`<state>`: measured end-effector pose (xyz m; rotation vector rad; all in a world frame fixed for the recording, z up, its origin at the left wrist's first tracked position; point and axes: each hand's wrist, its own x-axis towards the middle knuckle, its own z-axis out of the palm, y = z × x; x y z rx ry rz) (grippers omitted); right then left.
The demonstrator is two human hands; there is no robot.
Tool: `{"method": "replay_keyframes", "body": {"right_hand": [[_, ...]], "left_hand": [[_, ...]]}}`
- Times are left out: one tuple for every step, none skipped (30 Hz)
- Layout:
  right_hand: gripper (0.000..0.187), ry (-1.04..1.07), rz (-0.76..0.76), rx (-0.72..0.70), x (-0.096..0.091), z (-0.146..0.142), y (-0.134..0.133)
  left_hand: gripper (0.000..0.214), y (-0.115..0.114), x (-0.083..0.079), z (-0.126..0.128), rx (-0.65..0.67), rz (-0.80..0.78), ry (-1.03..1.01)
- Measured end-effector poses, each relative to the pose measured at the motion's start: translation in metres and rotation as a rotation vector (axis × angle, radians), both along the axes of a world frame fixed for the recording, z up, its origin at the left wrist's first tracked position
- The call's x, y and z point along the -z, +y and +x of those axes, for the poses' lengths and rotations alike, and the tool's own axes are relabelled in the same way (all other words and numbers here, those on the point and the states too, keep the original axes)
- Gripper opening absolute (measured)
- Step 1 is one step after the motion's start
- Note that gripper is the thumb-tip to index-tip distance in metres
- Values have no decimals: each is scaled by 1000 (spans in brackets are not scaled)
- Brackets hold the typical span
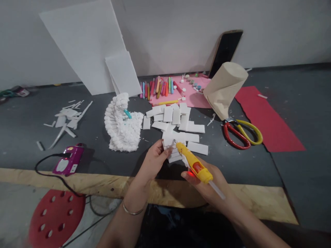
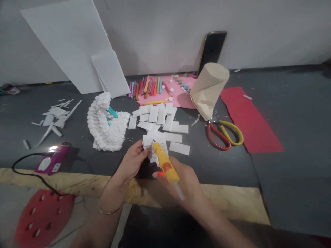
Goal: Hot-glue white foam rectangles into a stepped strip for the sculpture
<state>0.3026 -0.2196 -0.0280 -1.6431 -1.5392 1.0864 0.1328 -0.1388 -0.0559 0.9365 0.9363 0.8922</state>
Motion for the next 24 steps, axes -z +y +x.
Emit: {"method": "replay_keyframes", "body": {"right_hand": [[32, -2, -10, 9, 0, 0, 0], [32, -1, -18, 20, 0, 1, 0], [32, 4, -24, 34, 0, 1, -1], [31, 11, -27, 49, 0, 2, -1], [31, 17, -30, 61, 1, 2, -1], [30, 21, -32, 65, 1, 3, -2], [30, 25, -29, 67, 1, 4, -2], [30, 29, -24, 67, 2, 4, -2], [30, 30, -18, 70, 2, 5, -3], [30, 29, -13, 72, 2, 5, -3], [30, 24, -11, 77, 2, 5, -3], [31, 16, -10, 82, 2, 5, -3], [31, 5, -12, 85, 2, 6, -3], [32, -4, -15, 86, 2, 6, -2], [32, -11, -15, 89, 2, 6, -2], [31, -14, -16, 94, 2, 7, -2], [31, -16, -21, 99, 2, 7, -2], [31, -15, -23, 104, 2, 8, -2], [31, -14, -24, 110, 2, 8, -2], [31, -13, -25, 112, 1, 9, -2], [31, -9, -27, 112, 1, 9, -2], [31, -5, -30, 114, 0, 9, -2], [31, -1, -31, 115, 0, 9, -2], [30, 3, -32, 119, -1, 9, -2]], "left_hand": [[34, 0, 0, 0, 1, 4, -5], [34, 0, 0, 0, 3, 12, -8], [34, 0, 0, -1, 4, 19, -11], [34, 0, 0, -1, 6, 25, -13], [34, 0, 1, -1, 7, 27, -15], [34, 0, 1, -1, 8, 27, -16], [34, 0, 1, -2, 8, 25, -15], [34, 0, 2, -2, 9, 25, -13], [34, 1, 2, -2, 12, 27, -13], [33, 1, 3, -3, 16, 31, -15], [33, 1, 4, -3, 22, 34, -15], [32, 1, 4, -4, 25, 39, -14], [32, 1, 5, -4, 26, 45, -12], [31, 1, 6, -4, 26, 51, -9], [31, 1, 6, -5, 26, 55, -6], [31, 1, 7, -5, 27, 60, -4], [32, 1, 7, -5, 27, 65, -3], [32, 1, 7, -5, 26, 68, 0], [32, 1, 6, -5, 25, 69, 4], [32, 1, 6, -5, 23, 69, 9], [32, 1, 6, -5, 20, 66, 14], [32, 1, 5, -5, 17, 62, 18], [32, 1, 5, -5, 15, 57, 19], [33, 1, 4, -4, 12, 52, 21]]}}
